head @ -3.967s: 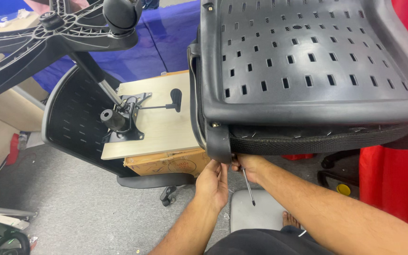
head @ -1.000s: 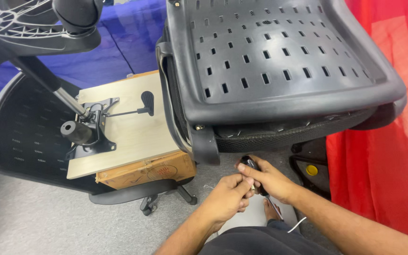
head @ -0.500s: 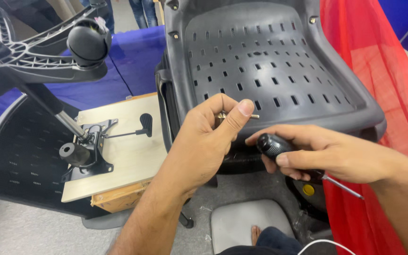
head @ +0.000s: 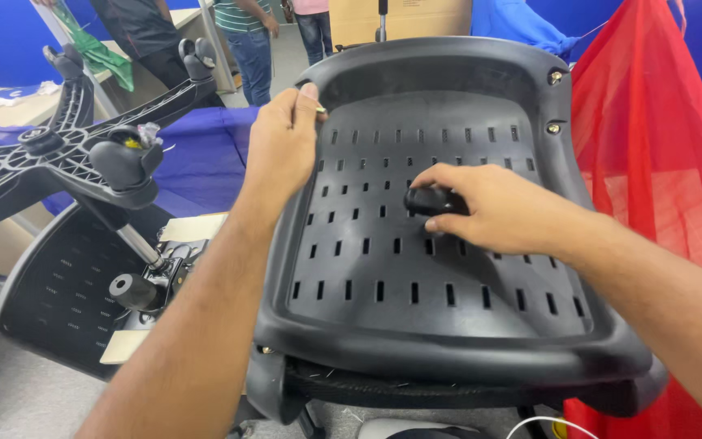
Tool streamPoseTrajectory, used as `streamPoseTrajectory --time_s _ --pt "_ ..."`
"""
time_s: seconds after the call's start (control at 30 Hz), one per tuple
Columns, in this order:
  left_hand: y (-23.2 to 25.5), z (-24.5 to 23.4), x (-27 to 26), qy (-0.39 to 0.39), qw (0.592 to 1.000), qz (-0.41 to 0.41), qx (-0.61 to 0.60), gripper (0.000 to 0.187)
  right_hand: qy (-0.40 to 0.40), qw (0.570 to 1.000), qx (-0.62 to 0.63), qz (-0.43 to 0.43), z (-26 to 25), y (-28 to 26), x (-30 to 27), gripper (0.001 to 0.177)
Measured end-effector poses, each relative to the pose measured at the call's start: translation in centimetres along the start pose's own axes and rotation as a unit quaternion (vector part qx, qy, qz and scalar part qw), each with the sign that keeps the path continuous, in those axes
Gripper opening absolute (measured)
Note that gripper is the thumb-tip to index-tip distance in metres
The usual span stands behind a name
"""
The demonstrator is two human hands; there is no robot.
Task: The person uses a screwdriver to tighten screws on a black plastic chair seat, securing it to the backrest. They flip the chair over to access different screw locations and continue tightening fasteners on the underside of the seat.
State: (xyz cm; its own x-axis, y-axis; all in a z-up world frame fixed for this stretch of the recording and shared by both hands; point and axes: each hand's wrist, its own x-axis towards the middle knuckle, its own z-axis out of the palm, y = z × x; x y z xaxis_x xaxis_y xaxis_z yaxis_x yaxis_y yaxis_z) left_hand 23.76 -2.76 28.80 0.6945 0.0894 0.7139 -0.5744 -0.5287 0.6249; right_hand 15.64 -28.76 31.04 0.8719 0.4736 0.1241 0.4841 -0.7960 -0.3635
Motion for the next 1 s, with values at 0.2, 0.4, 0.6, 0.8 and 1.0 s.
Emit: streamPoseTrajectory --time_s 0.2,0.4,0.6,0.8,1.0 --pt "-11.5 4.2 3.7 0.006 0.981 -0.114 0.154 0.034 0.122 0.985 0.042 -0.11 2.9 4.2 -0.1 0.047" --pt "-16.8 4.7 4.3 -0.024 0.965 -0.211 0.155 0.026 0.161 0.978 0.079 -0.104 4.1 5.4 -0.3 0.045" --pt "-16.8 4.2 3.5 0.04 0.978 -0.149 0.139 0.019 0.167 0.977 0.095 -0.089 3.9 4.7 -0.1 0.046" --pt "-16.7 4.2 3.5 0.068 0.981 -0.182 0.008 0.016 0.162 0.98 0.105 -0.048 4.0 4.4 0.0 0.047" --pt "-16.1 3.6 3.5 0.043 0.977 -0.208 0.019 0.016 0.166 0.98 0.103 -0.05 4.2 4.4 0.0 0.047"
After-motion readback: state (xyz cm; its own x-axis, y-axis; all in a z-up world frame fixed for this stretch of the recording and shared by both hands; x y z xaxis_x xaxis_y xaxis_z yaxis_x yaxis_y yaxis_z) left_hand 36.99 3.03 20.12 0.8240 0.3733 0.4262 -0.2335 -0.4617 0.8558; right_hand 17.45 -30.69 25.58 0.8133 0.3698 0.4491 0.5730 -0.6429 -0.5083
